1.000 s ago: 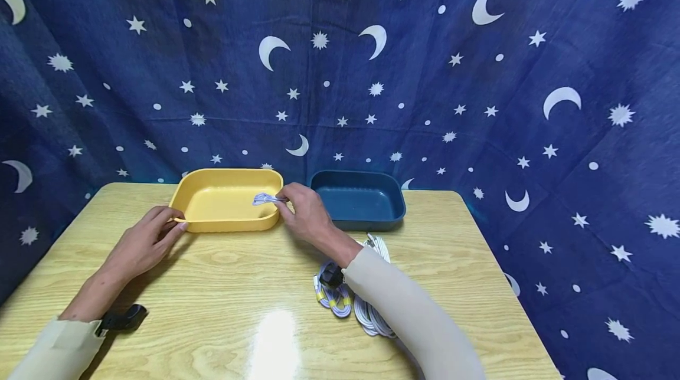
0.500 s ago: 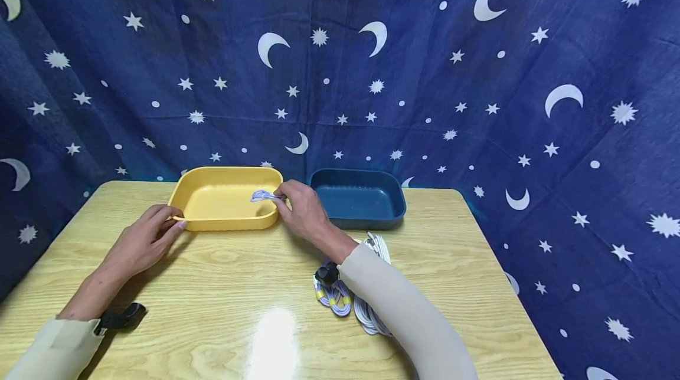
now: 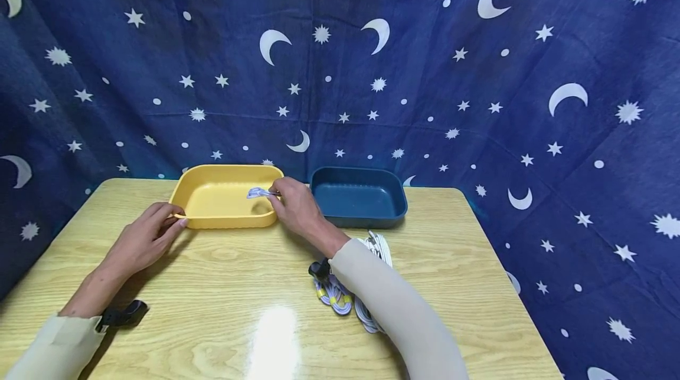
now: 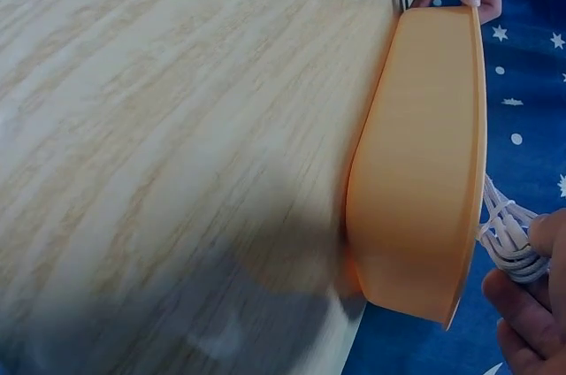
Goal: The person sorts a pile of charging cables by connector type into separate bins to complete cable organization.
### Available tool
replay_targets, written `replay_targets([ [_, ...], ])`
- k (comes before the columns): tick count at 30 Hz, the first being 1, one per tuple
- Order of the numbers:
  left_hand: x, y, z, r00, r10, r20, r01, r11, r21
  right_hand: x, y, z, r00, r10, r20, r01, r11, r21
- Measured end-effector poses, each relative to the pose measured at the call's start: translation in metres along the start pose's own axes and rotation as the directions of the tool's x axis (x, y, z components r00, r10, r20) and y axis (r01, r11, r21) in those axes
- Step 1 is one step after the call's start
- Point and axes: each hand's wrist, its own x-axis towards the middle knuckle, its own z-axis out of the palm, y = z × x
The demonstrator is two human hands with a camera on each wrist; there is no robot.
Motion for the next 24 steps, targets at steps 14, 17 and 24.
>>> replay_targets([
  [14, 0.000, 0.003, 0.000, 1.000, -0.012, 0.004, 0.012, 1.000, -0.004, 0.014, -0.002, 0.012, 0.999, -0.019, 0.032, 0.022, 0.997, -0.074],
  [17, -0.001, 0.003, 0.000, 1.000, -0.020, 0.009, 0.020, 1.000, -0.006, 0.018, -0.001, 0.015, 0.998, -0.007, 0.056, 0.013, 0.995, -0.103],
  [24, 0.000, 0.001, 0.002, 1.000, -0.008, 0.002, 0.008, 1.000, -0.004, 0.026, -0.004, 0.021, 0.996, 0.053, 0.066, -0.044, 0.990, -0.131],
])
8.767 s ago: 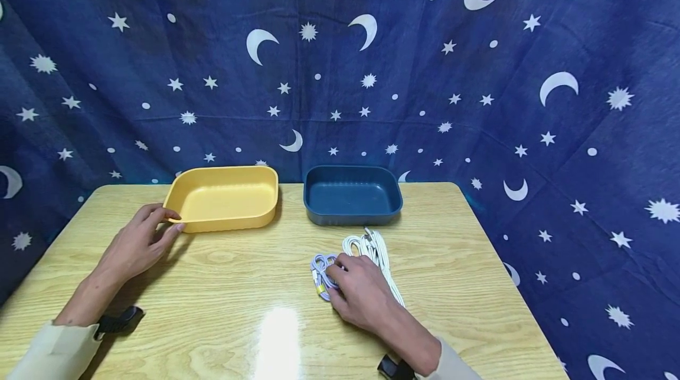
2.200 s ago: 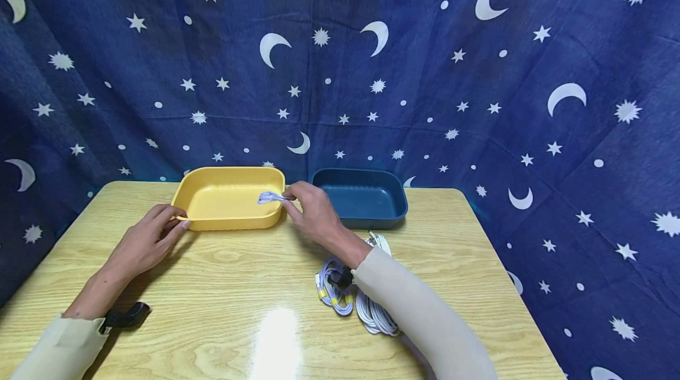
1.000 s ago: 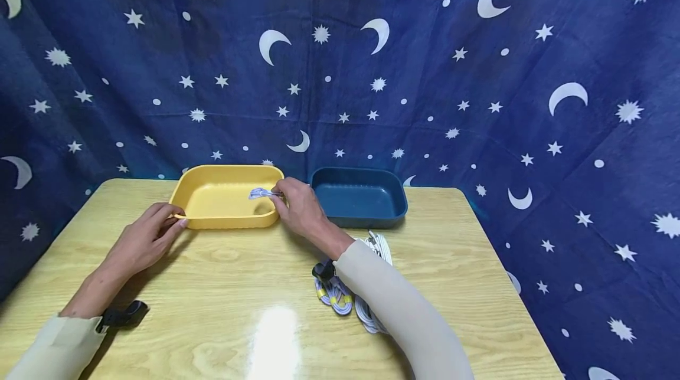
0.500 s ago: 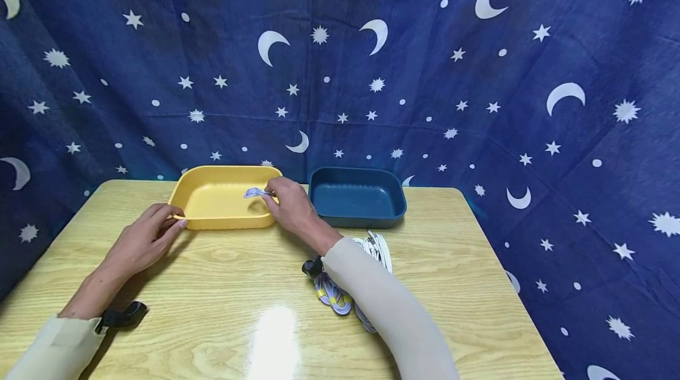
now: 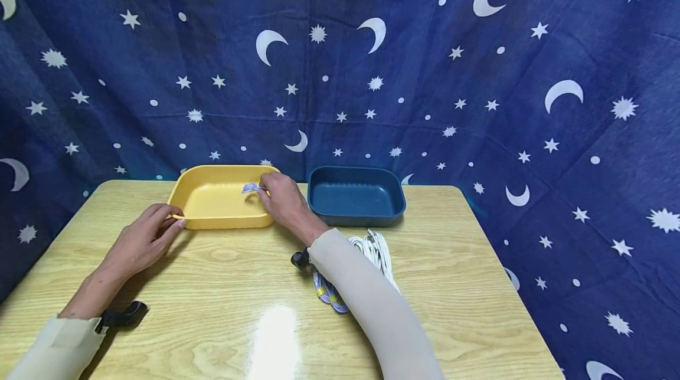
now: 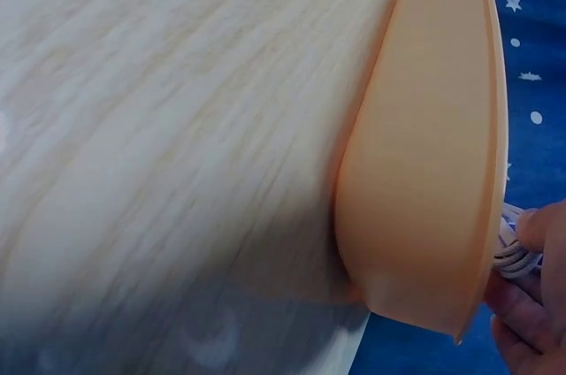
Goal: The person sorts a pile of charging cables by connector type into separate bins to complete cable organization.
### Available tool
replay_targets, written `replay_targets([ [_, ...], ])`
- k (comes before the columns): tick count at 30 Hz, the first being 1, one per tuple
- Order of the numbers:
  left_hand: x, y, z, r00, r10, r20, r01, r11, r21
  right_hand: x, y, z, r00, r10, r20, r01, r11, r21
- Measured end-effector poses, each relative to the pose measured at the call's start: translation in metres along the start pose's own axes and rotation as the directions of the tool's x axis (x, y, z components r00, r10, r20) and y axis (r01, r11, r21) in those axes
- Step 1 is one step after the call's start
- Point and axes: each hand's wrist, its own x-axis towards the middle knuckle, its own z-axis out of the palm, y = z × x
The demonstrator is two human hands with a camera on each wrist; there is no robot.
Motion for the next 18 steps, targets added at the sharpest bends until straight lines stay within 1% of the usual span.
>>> replay_targets([
  [7, 0.001, -0.002, 0.000, 1.000, 0.008, -0.005, -0.008, 1.000, 0.001, 0.011, -0.005, 0.003, 0.997, 0.063, 0.033, -0.061, 0.997, -0.052],
  [14, 0.001, -0.001, 0.001, 1.000, -0.003, 0.005, 0.003, 1.000, 0.002, 0.011, -0.003, 0.011, 0.996, 0.087, 0.027, -0.085, 0.994, -0.073],
  [18, 0.000, -0.001, 0.000, 1.000, -0.014, 0.015, 0.014, 1.000, 0.001, 0.012, -0.002, 0.013, 0.993, 0.111, 0.037, -0.107, 0.991, -0.082],
])
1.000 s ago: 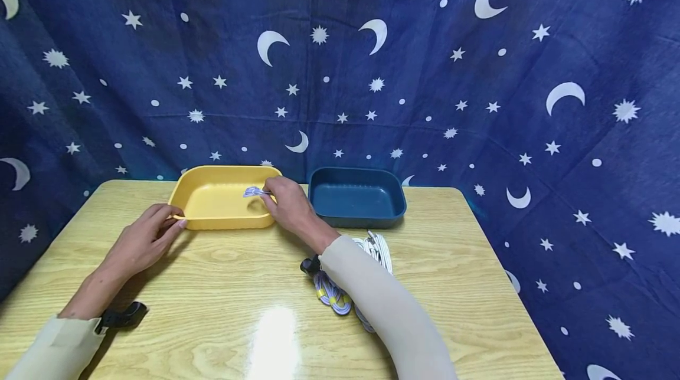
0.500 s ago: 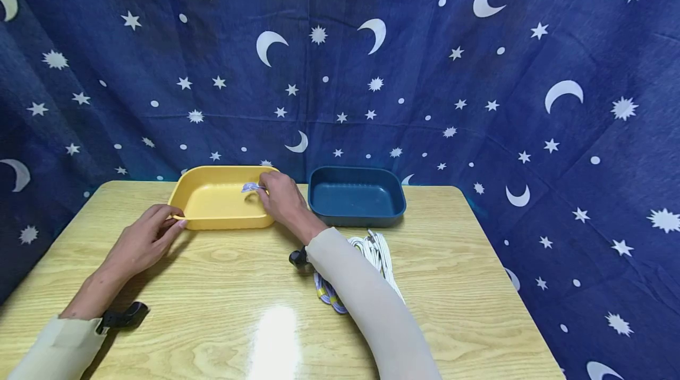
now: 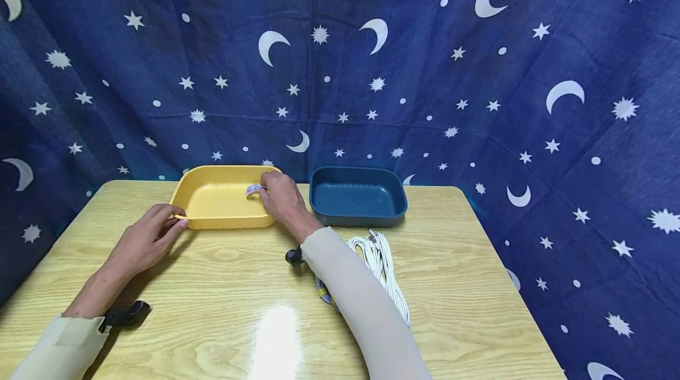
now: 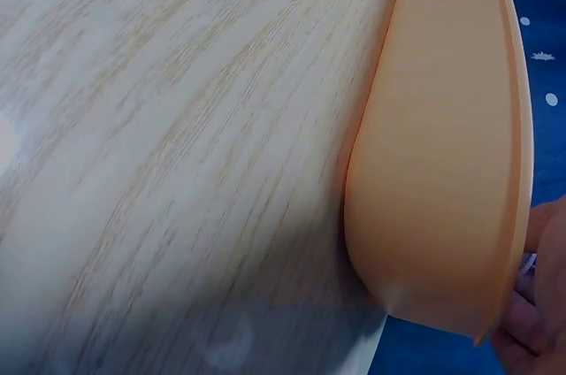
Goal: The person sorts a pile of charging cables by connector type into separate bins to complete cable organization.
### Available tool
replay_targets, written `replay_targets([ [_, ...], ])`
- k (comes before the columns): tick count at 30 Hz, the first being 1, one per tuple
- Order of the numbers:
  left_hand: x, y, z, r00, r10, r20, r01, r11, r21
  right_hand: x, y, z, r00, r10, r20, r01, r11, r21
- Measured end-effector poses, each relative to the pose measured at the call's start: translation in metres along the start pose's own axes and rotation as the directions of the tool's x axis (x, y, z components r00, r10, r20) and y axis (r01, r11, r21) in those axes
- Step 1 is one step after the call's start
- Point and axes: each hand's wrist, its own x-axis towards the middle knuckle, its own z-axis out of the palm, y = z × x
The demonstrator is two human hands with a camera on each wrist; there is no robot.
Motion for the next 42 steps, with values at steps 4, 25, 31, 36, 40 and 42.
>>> replay_targets([
  [4, 0.001, -0.001, -0.001, 1.000, 0.001, -0.004, -0.001, 1.000, -0.001, 0.000, 0.001, -0.001, 1.000, 0.006, 0.007, -0.006, 1.000, 0.010],
  [25, -0.001, -0.002, -0.003, 1.000, -0.019, -0.003, 0.019, 1.000, 0.000, -0.010, 0.007, -0.017, 0.998, -0.038, -0.048, 0.040, 0.998, 0.041],
  [31, -0.001, -0.003, -0.003, 1.000, -0.027, 0.006, 0.027, 1.000, 0.001, -0.016, 0.007, -0.028, 0.999, -0.013, -0.041, 0.016, 0.998, 0.068],
  [36, 0.000, -0.002, -0.002, 0.999, -0.031, 0.008, 0.031, 1.000, 0.001, -0.022, 0.009, -0.037, 0.999, -0.023, -0.039, 0.027, 0.994, 0.104],
  [40, 0.000, -0.001, 0.000, 1.000, -0.025, 0.006, 0.025, 1.000, 0.002, -0.027, 0.013, -0.045, 0.999, -0.020, -0.047, 0.027, 0.990, 0.142],
  [42, -0.001, -0.001, 0.000, 1.000, -0.025, 0.006, 0.025, 1.000, -0.001, -0.028, 0.015, -0.049, 0.999, -0.017, -0.050, 0.025, 0.986, 0.163],
])
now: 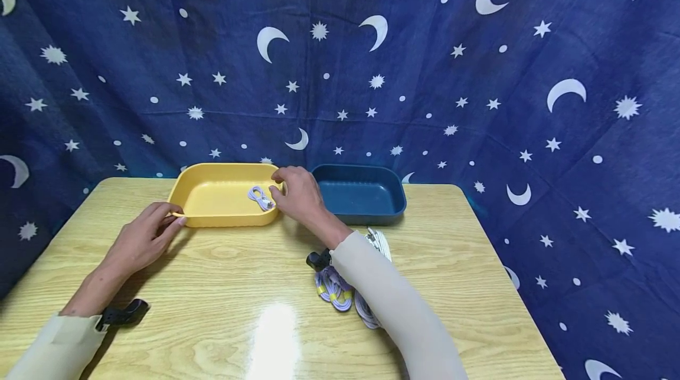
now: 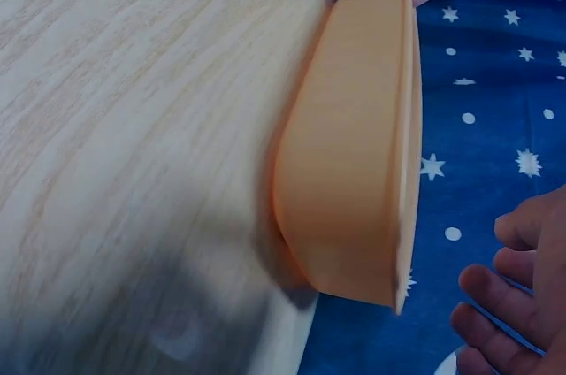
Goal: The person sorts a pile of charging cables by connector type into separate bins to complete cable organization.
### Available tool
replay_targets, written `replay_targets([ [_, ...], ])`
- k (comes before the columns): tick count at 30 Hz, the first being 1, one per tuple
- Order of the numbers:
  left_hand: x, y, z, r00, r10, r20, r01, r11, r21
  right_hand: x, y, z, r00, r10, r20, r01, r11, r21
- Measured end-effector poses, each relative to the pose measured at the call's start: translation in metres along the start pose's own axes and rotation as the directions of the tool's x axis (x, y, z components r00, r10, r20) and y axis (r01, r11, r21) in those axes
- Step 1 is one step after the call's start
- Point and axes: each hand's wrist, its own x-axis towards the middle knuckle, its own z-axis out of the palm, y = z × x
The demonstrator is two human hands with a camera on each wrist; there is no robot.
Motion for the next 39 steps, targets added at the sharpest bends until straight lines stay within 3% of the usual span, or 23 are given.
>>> replay_targets([
  [27, 0.000, 0.000, 0.000, 1.000, -0.011, 0.008, 0.011, 1.000, -0.001, -0.053, -0.012, -0.033, 0.999, -0.012, 0.048, 0.005, 0.989, 0.149],
  [39, 0.000, 0.000, 0.000, 1.000, -0.009, 0.014, 0.009, 1.000, -0.007, -0.077, -0.012, -0.038, 0.998, -0.002, 0.066, -0.011, 0.980, 0.199],
])
